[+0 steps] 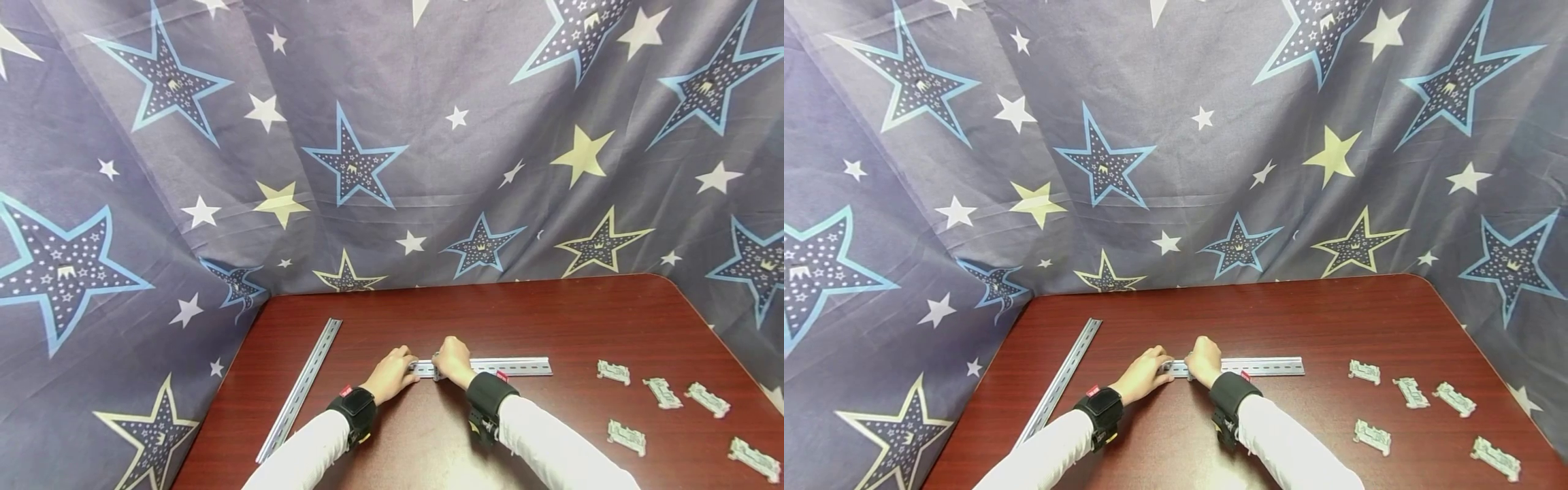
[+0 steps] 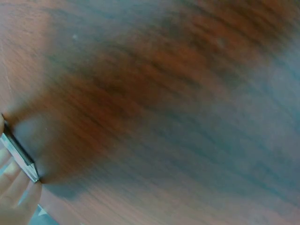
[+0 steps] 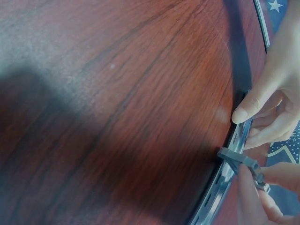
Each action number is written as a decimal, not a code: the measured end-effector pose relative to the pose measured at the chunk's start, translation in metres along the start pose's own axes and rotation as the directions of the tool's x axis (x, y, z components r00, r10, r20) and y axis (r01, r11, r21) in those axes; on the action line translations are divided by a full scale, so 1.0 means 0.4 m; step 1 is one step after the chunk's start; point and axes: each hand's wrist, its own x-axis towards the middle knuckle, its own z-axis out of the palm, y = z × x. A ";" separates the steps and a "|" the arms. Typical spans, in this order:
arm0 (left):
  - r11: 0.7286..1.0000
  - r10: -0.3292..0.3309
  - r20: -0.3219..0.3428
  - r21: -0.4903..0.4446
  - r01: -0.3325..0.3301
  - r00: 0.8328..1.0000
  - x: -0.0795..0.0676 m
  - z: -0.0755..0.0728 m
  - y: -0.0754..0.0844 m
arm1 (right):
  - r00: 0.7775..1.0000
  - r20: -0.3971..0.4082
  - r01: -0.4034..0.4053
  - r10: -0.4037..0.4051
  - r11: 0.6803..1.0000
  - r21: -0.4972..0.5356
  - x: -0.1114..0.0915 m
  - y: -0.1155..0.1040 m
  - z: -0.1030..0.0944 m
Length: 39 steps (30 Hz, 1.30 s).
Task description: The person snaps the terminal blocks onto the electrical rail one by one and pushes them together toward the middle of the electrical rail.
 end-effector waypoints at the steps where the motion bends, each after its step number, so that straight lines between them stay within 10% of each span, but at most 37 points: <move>1: 1.000 -0.001 0.000 0.000 0.001 1.000 0.000 0.000 0.000 | 1.000 -0.001 0.001 -0.001 1.000 -0.003 0.001 -0.001 0.001; 39: 1.000 0.000 0.001 0.004 0.000 1.000 0.001 0.006 -0.004 | 0.991 0.049 -0.118 0.121 0.992 -0.052 0.031 -0.025 0.013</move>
